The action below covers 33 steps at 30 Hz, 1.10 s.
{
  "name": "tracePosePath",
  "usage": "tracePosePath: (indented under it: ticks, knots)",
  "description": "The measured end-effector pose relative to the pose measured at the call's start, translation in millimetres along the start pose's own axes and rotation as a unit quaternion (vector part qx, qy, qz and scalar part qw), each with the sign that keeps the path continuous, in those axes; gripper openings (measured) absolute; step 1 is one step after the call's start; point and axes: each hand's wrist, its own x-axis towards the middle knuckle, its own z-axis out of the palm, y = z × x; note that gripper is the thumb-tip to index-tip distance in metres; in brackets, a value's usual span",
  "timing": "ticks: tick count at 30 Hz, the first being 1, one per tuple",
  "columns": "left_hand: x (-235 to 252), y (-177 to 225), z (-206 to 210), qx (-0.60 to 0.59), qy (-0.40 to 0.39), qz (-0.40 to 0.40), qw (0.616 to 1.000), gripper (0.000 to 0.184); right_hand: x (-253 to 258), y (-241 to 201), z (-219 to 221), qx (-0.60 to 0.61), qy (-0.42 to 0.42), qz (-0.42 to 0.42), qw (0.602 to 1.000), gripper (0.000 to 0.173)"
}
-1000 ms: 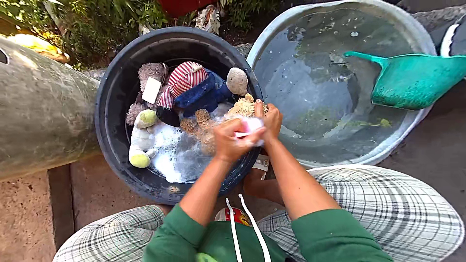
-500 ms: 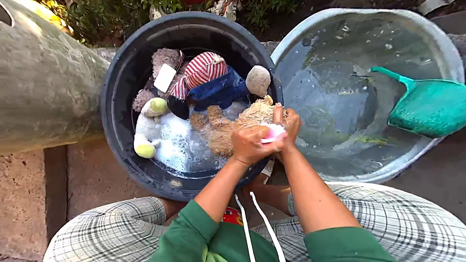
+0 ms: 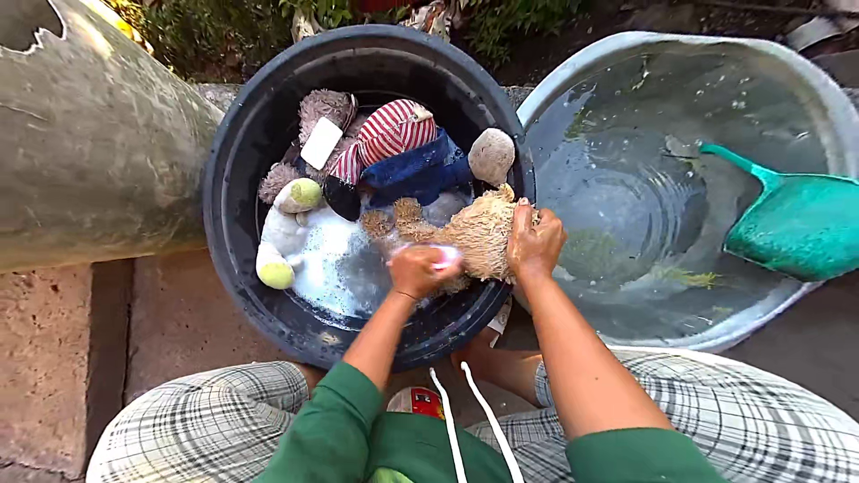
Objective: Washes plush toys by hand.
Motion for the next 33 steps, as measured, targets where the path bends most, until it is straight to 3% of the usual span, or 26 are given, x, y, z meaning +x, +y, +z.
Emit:
tracePosePath:
  ticks: [2, 3, 6, 9, 10, 12, 15, 17, 19, 21, 23, 24, 26, 27, 29, 31, 32, 33]
  knots:
    - [-0.2, -44.4, -26.7, 0.061, -0.121, -0.201, 0.970, 0.049, -2.0, 0.0, -0.6, 0.007, -0.006, 0.011, 1.000, 0.061]
    - [-3.8, -63.7, -37.3, 0.084, -0.117, -0.270, 0.952, 0.054, -2.7, -0.6, -0.2, 0.007, -0.009, 0.012, 1.000, 0.061]
    - [-16.3, -95.9, -44.3, 0.109, 0.020, -0.404, 0.908, 0.059, -0.1, 0.3, 0.6, 0.012, -0.002, 0.010, 1.000, 0.060]
    - [-15.0, -89.5, -36.7, 0.038, -0.015, -0.474, 0.880, 0.054, -0.3, 0.6, 1.1, 0.008, 0.005, -0.001, 1.000, 0.059]
    - [-10.8, -80.4, -33.7, -0.008, -0.009, -0.453, 0.892, 0.053, 0.0, 0.2, 1.9, 0.009, 0.009, -0.008, 1.000, 0.058]
    - [-4.0, -43.8, -25.7, -0.097, 0.090, -0.348, 0.928, 0.048, -0.5, 0.6, 1.4, 0.013, 0.012, -0.015, 1.000, 0.059]
    - [2.5, 32.0, -8.3, -0.170, 0.223, -0.073, 0.957, 0.032, -4.1, 3.7, -0.3, 0.003, 0.009, -0.023, 1.000, 0.063]
    - [11.8, 70.1, 2.1, -0.156, 0.246, 0.086, 0.953, 0.033, 0.3, 4.5, 1.5, -0.008, 0.016, -0.028, 0.999, 0.060]
    - [26.8, 64.1, 8.7, -0.113, 0.213, 0.172, 0.955, 0.034, 3.1, 4.4, 2.8, -0.016, 0.023, -0.025, 0.999, 0.059]
    - [46.1, 18.3, 0.1, -0.039, 0.105, 0.110, 0.988, 0.033, -2.1, 1.5, 0.7, -0.021, 0.007, -0.010, 1.000, 0.060]
    - [70.8, -29.0, -19.3, 0.036, 0.007, -0.039, 0.999, 0.043, -3.8, 1.5, 0.5, -0.016, 0.004, -0.005, 1.000, 0.062]
    - [80.5, -41.1, -23.7, 0.059, 0.021, -0.082, 0.995, 0.050, -2.9, 1.0, 0.9, -0.008, 0.004, -0.002, 1.000, 0.062]
    - [77.3, -23.0, -28.5, 0.037, 0.063, -0.114, 0.991, 0.051, -4.6, 6.2, 2.9, -0.006, 0.002, 0.007, 1.000, 0.065]
    - [65.1, 0.6, -29.2, -0.006, 0.095, -0.098, 0.991, 0.045, -4.8, 7.0, 2.6, -0.005, 0.000, 0.008, 1.000, 0.065]
    - [45.5, 46.7, -18.6, -0.083, 0.189, 0.052, 0.977, 0.033, -0.8, 4.4, 1.3, -0.005, 0.003, 0.003, 1.000, 0.062]
    - [35.2, 60.0, -1.3, -0.122, 0.204, 0.173, 0.956, 0.034, -1.2, 8.4, 1.3, -0.017, 0.016, -0.019, 1.000, 0.061]
    - [37.1, 44.2, 2.0, -0.102, 0.167, 0.169, 0.966, 0.034, -2.7, 7.7, 0.9, -0.016, 0.013, -0.025, 0.999, 0.062]
    - [41.8, 18.6, 0.3, -0.058, 0.110, 0.114, 0.986, 0.034, -4.5, 7.7, 2.2, -0.020, 0.009, -0.025, 0.999, 0.063]
